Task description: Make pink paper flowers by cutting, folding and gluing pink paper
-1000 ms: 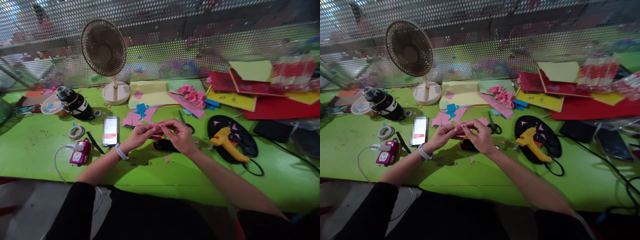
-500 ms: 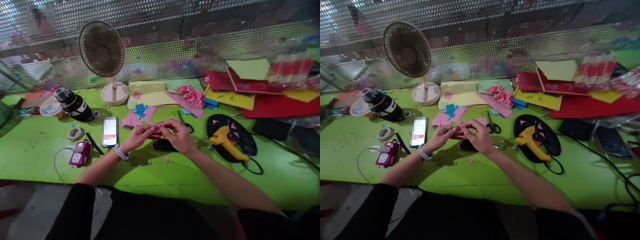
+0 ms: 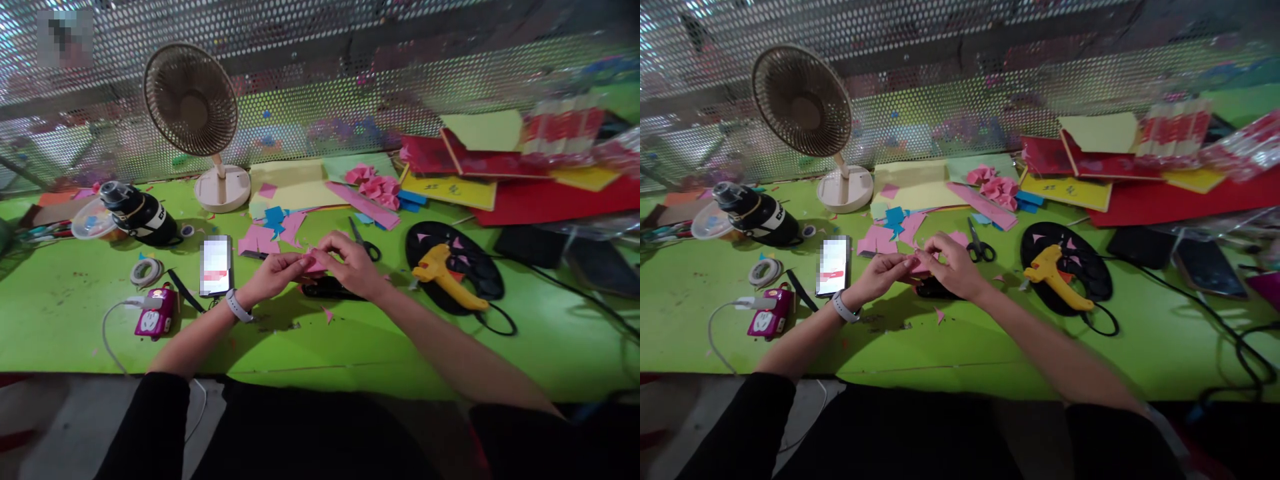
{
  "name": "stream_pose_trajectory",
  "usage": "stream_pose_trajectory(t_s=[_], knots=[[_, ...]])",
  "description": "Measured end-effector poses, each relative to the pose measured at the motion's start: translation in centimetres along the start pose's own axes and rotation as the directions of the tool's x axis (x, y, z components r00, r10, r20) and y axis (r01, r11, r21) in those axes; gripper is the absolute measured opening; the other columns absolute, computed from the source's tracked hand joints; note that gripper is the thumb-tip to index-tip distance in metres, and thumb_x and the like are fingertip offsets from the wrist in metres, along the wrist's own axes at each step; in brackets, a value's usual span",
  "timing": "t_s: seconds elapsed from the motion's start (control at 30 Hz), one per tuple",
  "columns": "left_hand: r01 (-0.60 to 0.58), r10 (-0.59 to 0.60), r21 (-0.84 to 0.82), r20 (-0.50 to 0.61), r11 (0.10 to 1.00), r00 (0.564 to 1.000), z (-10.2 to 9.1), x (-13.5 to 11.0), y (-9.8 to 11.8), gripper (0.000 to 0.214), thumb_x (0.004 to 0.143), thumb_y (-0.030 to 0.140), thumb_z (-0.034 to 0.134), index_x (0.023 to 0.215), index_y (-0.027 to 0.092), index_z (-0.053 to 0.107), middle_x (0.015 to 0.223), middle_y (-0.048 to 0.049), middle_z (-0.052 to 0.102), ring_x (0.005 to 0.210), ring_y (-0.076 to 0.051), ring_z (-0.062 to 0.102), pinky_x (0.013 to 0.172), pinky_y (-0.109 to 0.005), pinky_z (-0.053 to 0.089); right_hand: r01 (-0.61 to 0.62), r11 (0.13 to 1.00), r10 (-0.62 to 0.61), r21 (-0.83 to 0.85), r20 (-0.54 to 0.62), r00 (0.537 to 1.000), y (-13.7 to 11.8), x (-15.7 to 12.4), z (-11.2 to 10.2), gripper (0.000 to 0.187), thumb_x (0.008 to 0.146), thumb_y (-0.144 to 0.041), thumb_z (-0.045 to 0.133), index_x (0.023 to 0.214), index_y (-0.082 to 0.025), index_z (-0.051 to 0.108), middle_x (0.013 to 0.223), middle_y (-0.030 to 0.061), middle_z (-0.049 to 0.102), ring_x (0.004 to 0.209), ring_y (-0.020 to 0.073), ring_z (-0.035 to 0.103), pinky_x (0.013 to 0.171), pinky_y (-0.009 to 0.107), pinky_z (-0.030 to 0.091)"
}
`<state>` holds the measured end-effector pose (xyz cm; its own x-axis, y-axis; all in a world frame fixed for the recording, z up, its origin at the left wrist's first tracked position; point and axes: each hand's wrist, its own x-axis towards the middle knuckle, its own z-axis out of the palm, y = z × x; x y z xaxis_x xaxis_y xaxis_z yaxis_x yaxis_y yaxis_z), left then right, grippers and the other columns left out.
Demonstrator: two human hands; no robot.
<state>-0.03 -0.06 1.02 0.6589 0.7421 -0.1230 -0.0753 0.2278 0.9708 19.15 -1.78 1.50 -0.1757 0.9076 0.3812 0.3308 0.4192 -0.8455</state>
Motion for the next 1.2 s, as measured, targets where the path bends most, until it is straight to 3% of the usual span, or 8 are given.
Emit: stream_pose_trajectory(t_s=[0.2,0.5,0.67,0.83,0.97,1.07,1.13,1.2], knots=[[0.171,-0.169,-0.033,0.049,0.985,0.984,0.0,-0.2,0.9,0.045,0.075,0.05,0.08,0.094,0.011,0.071,0.09,-0.0132,0.078,0.079,-0.018,0.076,0.071,-0.029,0.061,0.081,0.997,-0.081,-0.012,0.009,0.997,0.0,-0.1,0.2,0.031,0.095,-0.047,0.055,0.075,-0.024,0.049,0.076,0.0016,0.055,0.074,0.0182,0.054,0.07,0.034,0.045],[0.087,-0.093,0.09,0.067,0.992,0.993,-0.1,-0.5,1.9,0.044,0.078,0.052,0.077,0.09,0.01,0.068,0.083,-0.0117,0.077,0.074,-0.015,0.075,0.073,-0.027,0.062,0.038,0.998,-0.041,-0.057,-0.052,0.998,-0.6,-0.5,0.5,0.036,0.095,-0.055,0.053,0.077,-0.024,0.05,0.074,0.0009,0.057,0.072,0.0166,0.054,0.068,0.031,0.044],[0.038,-0.045,0.103,0.07,0.994,0.997,-0.2,-0.5,1.9,0.045,0.081,0.054,0.074,0.09,0.01,0.068,0.083,-0.012,0.077,0.072,-0.015,0.075,0.073,-0.028,0.063,-0.025,0.996,0.035,-0.084,0.116,0.993,-1.0,-0.6,0.4,0.049,0.098,-0.06,0.043,0.071,-0.022,0.054,0.06,-0.0013,0.055,0.056,0.0131,0.049,0.056,0.029,0.036],[0.039,-0.046,0.101,0.066,0.994,0.997,-0.3,-0.3,1.7,0.043,0.081,0.052,0.073,0.089,0.01,0.067,0.083,-0.0115,0.077,0.072,-0.014,0.075,0.073,-0.027,0.062,-0.029,0.996,0.037,-0.079,0.109,0.993,-1.2,-0.4,0.9,0.053,0.098,-0.064,0.037,0.07,-0.022,0.053,0.062,-0.0003,0.058,0.059,0.0137,0.052,0.059,0.029,0.039],[0.045,-0.045,0.128,-0.004,0.991,0.999,-0.7,0.0,1.3,0.043,0.081,0.051,0.074,0.095,0.011,0.066,0.092,-0.0124,0.077,0.08,-0.016,0.075,0.071,-0.027,0.062,-0.125,0.986,0.15,-0.11,0.258,0.954,-0.5,0.3,-0.8,0.056,0.095,-0.07,0.037,0.072,-0.022,0.055,0.06,-0.0001,0.057,0.053,0.0141,0.052,0.054,0.029,0.038],[0.04,-0.029,0.148,-0.076,0.988,0.997,-1.2,0.2,0.9,0.04,0.083,0.05,0.072,0.095,0.012,0.066,0.098,-0.0126,0.077,0.085,-0.017,0.075,0.067,-0.024,0.061,-0.216,0.916,0.302,-0.339,0.224,0.927,1.4,0.9,-3.7,0.051,0.094,-0.065,0.045,0.068,-0.023,0.055,0.056,0.0002,0.056,0.047,0.0142,0.049,0.052,0.031,0.038],[0.034,-0.016,0.154,-0.114,0.988,0.993,-1.4,0.4,0.8,0.038,0.084,0.049,0.071,0.093,0.012,0.065,0.096,-0.0117,0.077,0.084,-0.016,0.075,0.065,-0.022,0.059,-0.265,0.765,0.337,-0.587,0.014,0.941,3.2,1.2,-5.6,0.044,0.089,-0.054,0.061,0.059,-0.023,0.051,0.052,0.0013,0.052,0.049,0.0165,0.05,0.055,0.033,0.039],[0.03,-0.009,0.138,-0.147,0.99,0.989,-1.5,0.5,0.7,0.037,0.084,0.048,0.072,0.092,0.012,0.065,0.089,-0.009,0.076,0.079,-0.014,0.074,0.063,-0.021,0.058,-0.309,0.593,0.392,-0.744,-0.068,0.917,4.8,1.5,-6.8,0.042,0.078,-0.042,0.074,0.052,-0.023,0.047,0.05,0.0029,0.05,0.055,0.02,0.055,0.058,0.035,0.042]])
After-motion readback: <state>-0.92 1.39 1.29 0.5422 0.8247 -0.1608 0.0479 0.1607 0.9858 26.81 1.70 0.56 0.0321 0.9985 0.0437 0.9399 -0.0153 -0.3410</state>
